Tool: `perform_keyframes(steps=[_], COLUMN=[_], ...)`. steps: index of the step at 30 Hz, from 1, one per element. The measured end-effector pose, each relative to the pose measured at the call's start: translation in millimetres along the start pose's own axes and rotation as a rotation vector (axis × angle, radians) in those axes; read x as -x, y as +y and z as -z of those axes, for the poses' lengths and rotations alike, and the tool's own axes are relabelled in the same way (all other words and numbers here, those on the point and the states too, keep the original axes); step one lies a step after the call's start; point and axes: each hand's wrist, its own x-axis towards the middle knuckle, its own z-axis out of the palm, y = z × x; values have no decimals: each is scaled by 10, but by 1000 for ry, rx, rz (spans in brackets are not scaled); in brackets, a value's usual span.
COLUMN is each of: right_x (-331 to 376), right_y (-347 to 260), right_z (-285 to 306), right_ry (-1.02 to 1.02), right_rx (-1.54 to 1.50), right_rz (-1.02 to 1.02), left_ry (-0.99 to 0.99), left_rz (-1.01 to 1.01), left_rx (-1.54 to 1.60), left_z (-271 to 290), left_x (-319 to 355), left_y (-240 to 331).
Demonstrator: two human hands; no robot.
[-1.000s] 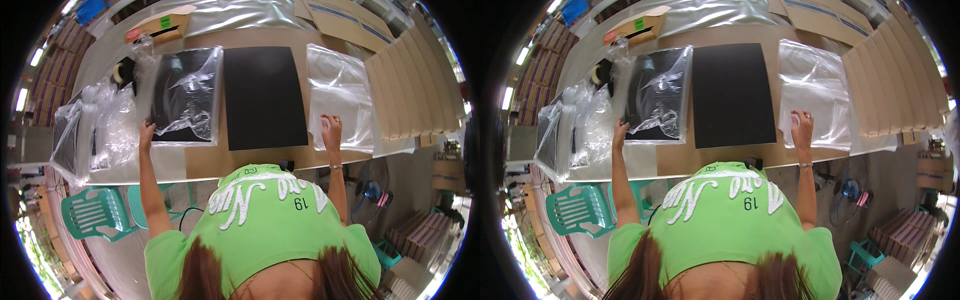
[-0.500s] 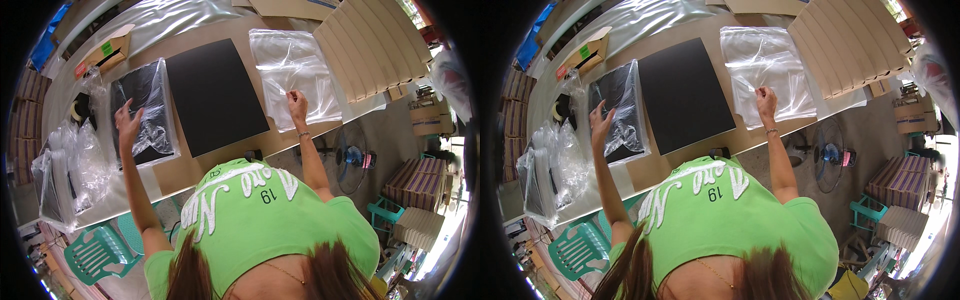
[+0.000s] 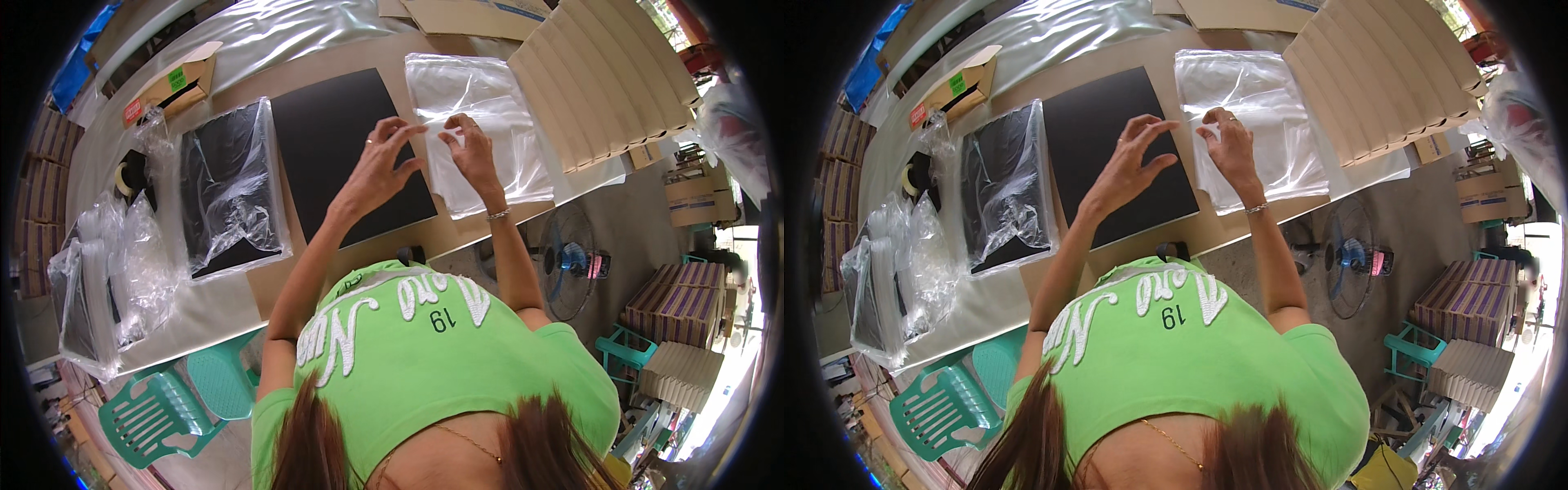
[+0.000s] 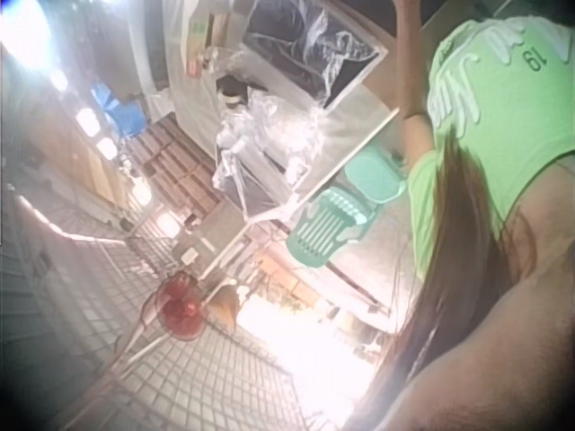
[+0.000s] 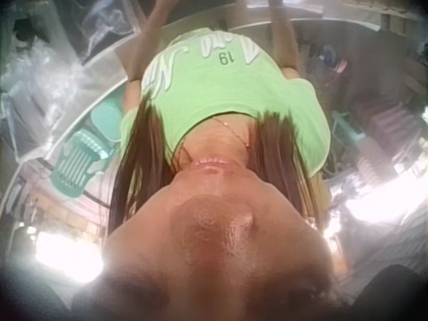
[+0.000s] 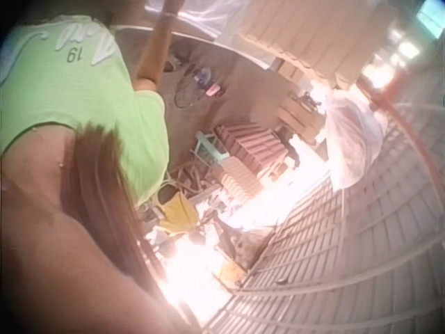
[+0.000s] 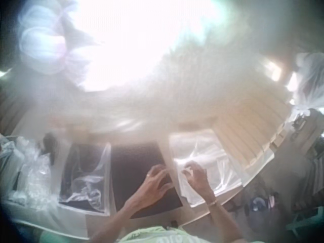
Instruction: The person places several rectangular black and white boards into individual plastic sleeves one by one.
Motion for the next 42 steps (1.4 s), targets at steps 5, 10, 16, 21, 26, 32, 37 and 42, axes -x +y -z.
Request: perform_keyframes(steps=[5,10,16,21,26,32,37,42], right_x=[146,41,-227,-170,-107,-28,17,43], right_y=[747,921,340,-545,-863,-1128,-1238,-1266], right_z=[-537,-524,-67,349,606,811,876,924], right_ry=[176,176,113,48,20,64,54,-5], right_rx=[241,117,-522,-1191,-1542,-1590,-1597,-1710], right_rz=[-2,-112,-307,-263,-211,-106,-163,-199], left_ry=[-109,-108,-68,-18,147,153,415,386], left_rz=[36,123,171,344,308,318,199,305], left_rx=[92,137,205,215,336,701,411,289], left_z=[-113,31,30,-83,9,179,208,213], left_x=[62,157,150,173,208,228,209,100], left_y=[72,6,-16,-26,-133,-164,-137,-115])
